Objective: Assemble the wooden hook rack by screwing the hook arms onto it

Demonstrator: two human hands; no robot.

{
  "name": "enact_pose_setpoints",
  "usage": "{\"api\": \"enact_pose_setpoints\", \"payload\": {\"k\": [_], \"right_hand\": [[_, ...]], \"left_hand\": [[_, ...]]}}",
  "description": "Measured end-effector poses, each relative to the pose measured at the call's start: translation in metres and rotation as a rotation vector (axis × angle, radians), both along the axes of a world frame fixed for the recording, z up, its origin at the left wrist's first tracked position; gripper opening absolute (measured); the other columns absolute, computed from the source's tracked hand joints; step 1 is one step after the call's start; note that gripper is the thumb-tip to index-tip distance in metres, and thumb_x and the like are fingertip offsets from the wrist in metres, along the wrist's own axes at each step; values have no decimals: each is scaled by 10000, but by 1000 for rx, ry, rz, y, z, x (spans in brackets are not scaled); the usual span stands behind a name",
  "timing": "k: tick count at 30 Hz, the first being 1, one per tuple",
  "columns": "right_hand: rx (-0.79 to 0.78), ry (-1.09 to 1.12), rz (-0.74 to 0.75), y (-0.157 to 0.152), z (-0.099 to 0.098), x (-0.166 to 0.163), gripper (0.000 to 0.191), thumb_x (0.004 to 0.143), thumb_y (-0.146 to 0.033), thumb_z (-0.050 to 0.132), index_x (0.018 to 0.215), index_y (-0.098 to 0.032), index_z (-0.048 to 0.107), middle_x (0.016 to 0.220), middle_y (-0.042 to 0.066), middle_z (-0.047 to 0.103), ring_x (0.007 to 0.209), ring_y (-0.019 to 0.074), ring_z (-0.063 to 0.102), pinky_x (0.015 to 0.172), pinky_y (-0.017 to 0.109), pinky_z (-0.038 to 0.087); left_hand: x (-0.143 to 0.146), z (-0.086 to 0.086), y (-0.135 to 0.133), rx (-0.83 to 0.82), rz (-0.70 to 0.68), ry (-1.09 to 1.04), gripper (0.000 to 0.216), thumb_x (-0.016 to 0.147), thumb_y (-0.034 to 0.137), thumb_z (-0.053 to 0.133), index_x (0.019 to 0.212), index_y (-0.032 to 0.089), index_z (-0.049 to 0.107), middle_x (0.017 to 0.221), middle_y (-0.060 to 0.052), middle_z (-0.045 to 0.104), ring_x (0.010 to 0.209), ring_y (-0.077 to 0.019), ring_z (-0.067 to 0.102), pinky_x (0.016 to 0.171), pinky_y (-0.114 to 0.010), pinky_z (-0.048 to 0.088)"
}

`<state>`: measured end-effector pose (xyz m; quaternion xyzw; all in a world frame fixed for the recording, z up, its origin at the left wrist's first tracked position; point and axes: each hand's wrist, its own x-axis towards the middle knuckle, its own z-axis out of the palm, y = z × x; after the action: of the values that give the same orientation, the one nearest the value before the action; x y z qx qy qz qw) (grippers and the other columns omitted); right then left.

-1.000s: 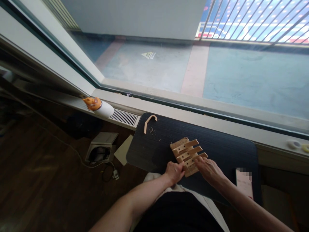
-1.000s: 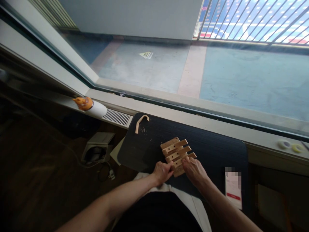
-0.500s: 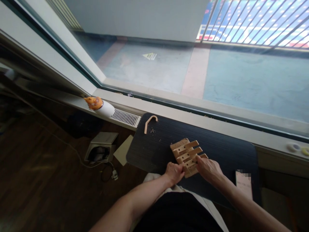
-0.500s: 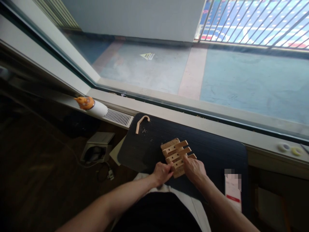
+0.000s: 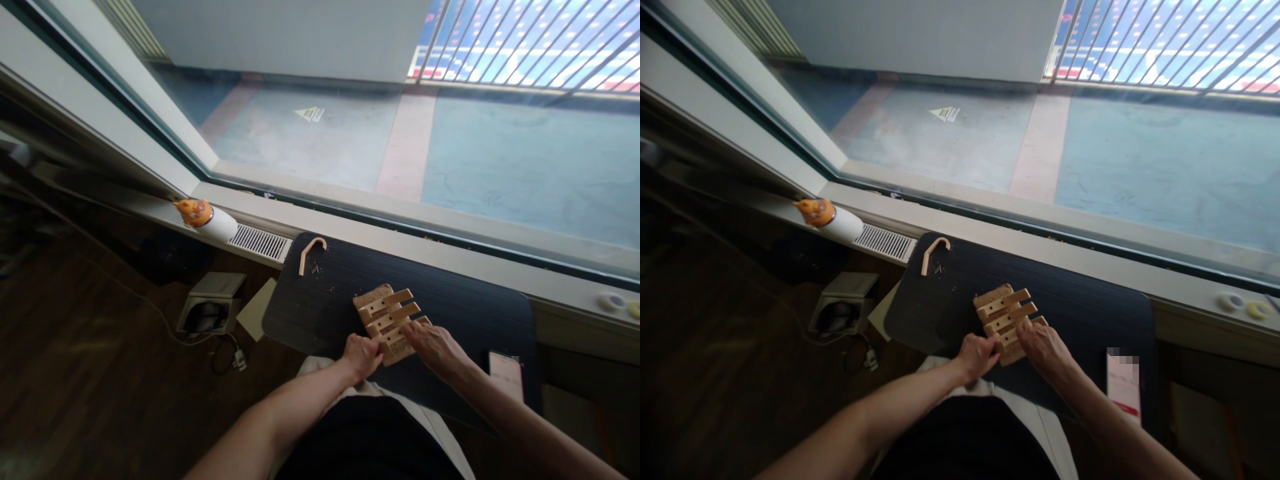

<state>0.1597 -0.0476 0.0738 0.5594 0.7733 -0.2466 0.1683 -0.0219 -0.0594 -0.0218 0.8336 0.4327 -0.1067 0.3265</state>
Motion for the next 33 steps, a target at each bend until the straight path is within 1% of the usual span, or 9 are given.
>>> {"api": "enact_pose_setpoints", "payload": {"k": [3, 6, 10, 14, 17, 21, 23, 27, 33], "right_hand": [[-2, -9, -23, -2, -5, 4, 235, 869, -78, 368, 929, -158, 580, 920, 92, 686, 838, 193, 657, 630, 265, 456], [-4, -37, -52, -6, -12, 7, 203, 852, -78, 387, 899, -159, 567, 833, 76, 700, 761, 183, 673, 579, 253, 432], [2, -97, -117, -10, -19, 6, 194, 849, -85, 389, 892, -151, 566, 736, 72, 701, 675, 186, 680, 525, 246, 404], [10, -150, -168, -9, -19, 2, 194, 869, -124, 396, 878, -154, 588, 712, 80, 697, 659, 202, 684, 508, 245, 403], [9, -157, -137, -7, -12, -2, 207, 847, -80, 414, 847, -152, 608, 782, 103, 700, 707, 215, 682, 530, 254, 418], [17, -119, -47, -6, -5, -8, 268, 828, -15, 410, 893, -150, 632, 953, 128, 680, 886, 220, 653, 639, 258, 452], [15, -112, -23, -8, -4, -10, 285, 826, -4, 399, 904, -139, 638, 945, 135, 674, 895, 229, 646, 669, 275, 461], [8, -101, -12, -11, -8, -8, 291, 830, -10, 389, 941, -124, 633, 928, 135, 671, 859, 233, 650, 663, 297, 472], [-6, -79, -37, -11, -17, -2, 242, 840, -60, 413, 926, -133, 627, 878, 118, 693, 817, 203, 668, 649, 264, 457]], "left_hand": [[0, 1, 1, -2, 2, 5, 367, 825, 385, 555, 1162, 243, 518, 847, -47, 720, 788, -238, 679, 771, -349, 474], [0, 2, 1, -5, 1, 5, 367, 823, 390, 558, 1160, 250, 519, 846, -40, 721, 790, -234, 679, 769, -341, 475], [0, 2, 1, -1, 0, 2, 395, 823, 383, 559, 1191, 251, 503, 859, -49, 723, 798, -247, 681, 772, -357, 478], [0, 2, 2, 5, -2, 0, 391, 829, 377, 552, 1194, 247, 504, 863, -54, 725, 792, -245, 683, 761, -354, 482], [-1, 1, 2, 8, -2, 2, 400, 830, 379, 552, 1203, 245, 500, 866, -57, 726, 792, -245, 684, 756, -353, 485], [-2, 0, 1, 15, -3, 0, 418, 828, 382, 558, 1219, 250, 487, 867, -59, 725, 801, -250, 684, 764, -360, 484], [-2, -1, 0, 19, -3, -2, 428, 825, 380, 562, 1225, 248, 484, 864, -63, 724, 796, -257, 684, 767, -371, 485], [-1, -2, 0, 24, -5, -7, 438, 819, 378, 570, 1228, 247, 484, 866, -66, 725, 798, -261, 685, 762, -371, 488], [-1, -3, 0, 27, -4, -9, 424, 821, 375, 570, 1220, 254, 492, 861, -53, 727, 794, -243, 686, 759, -353, 490]]}}
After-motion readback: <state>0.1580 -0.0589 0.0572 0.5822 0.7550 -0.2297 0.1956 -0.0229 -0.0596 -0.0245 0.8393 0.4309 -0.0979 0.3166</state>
